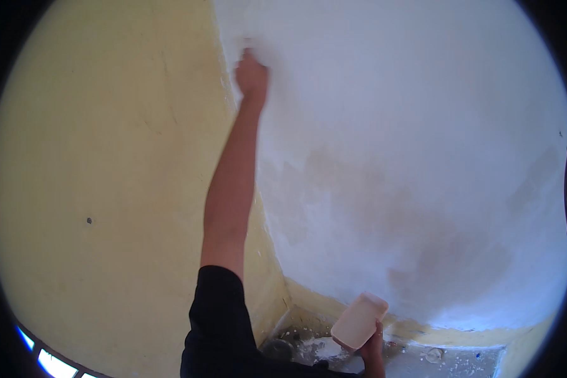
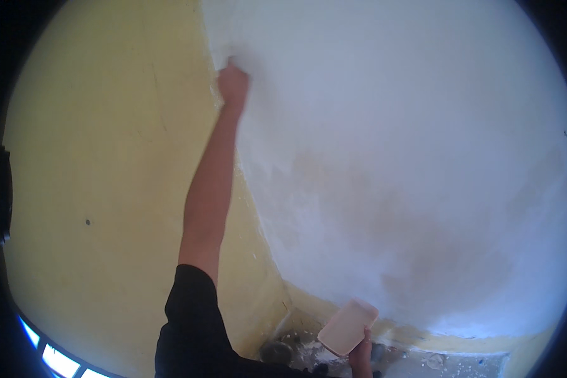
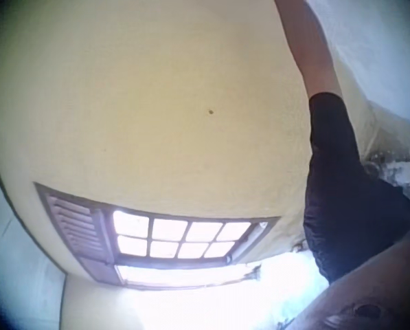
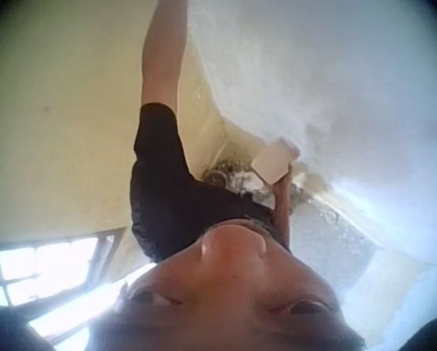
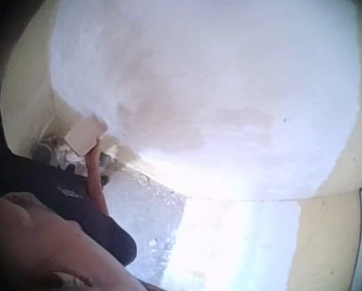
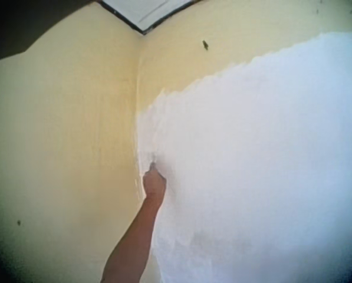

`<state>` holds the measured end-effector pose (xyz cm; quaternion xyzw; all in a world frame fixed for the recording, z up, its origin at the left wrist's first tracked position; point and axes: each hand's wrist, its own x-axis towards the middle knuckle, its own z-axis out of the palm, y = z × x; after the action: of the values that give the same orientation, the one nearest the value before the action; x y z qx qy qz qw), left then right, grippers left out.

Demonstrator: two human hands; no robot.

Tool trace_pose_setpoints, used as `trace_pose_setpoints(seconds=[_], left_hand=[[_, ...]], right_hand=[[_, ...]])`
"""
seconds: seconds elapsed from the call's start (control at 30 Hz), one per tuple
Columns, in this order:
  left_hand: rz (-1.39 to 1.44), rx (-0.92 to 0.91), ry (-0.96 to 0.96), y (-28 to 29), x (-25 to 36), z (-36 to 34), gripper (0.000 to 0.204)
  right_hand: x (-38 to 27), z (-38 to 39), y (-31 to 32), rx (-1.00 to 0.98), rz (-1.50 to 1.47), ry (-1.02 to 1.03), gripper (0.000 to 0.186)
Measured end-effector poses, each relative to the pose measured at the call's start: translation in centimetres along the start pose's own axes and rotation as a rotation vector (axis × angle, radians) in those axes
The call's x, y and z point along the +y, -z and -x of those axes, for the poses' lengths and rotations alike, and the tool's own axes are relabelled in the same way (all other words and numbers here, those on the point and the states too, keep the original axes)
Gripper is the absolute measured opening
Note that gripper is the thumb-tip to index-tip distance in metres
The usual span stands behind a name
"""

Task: The person prepares white plaster in a container and then uses a scraper to apply the plaster to the upper corner of a room.

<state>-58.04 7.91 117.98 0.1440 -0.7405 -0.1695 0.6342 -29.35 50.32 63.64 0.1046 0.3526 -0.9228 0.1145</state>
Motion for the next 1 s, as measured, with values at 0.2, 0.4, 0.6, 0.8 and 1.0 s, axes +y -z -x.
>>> trace_pose_setpoints(seconds=[0.2, 0.4, 0.6, 0.8, 1.0], left_hand=[[0.029, 0.074, -0.481, 0.8, 11.3, 13.5, 0.056], [0.178, 0.124, -0.001, 6.9, 5.1, 6.3, 0.038], [0.085, 0.091, 0.264, -0.2, -0.8, 1.2, 0.024], [0.098, 0.081, 0.287, -3.1, -0.1, -0.7, 0.027], [0.19, 0.182, 0.083, -2.1, 7.9, 1.3, 0.035]], right_hand=[[-1.9, 0.8, -1.0, -0.044, 0.027, 0.044, 0.058], [-1.8, 0.9, -2.8, -0.231, 0.067, -0.014, 0.062], [-0.8, -1.5, -5.1, -0.331, 0.005, -0.276, 0.065], [1.4, -4.6, -6.2, -0.281, -0.022, -0.37, 0.068], [3.0, -3.3, -3.3, -0.257, -0.022, -0.372, 0.072]])
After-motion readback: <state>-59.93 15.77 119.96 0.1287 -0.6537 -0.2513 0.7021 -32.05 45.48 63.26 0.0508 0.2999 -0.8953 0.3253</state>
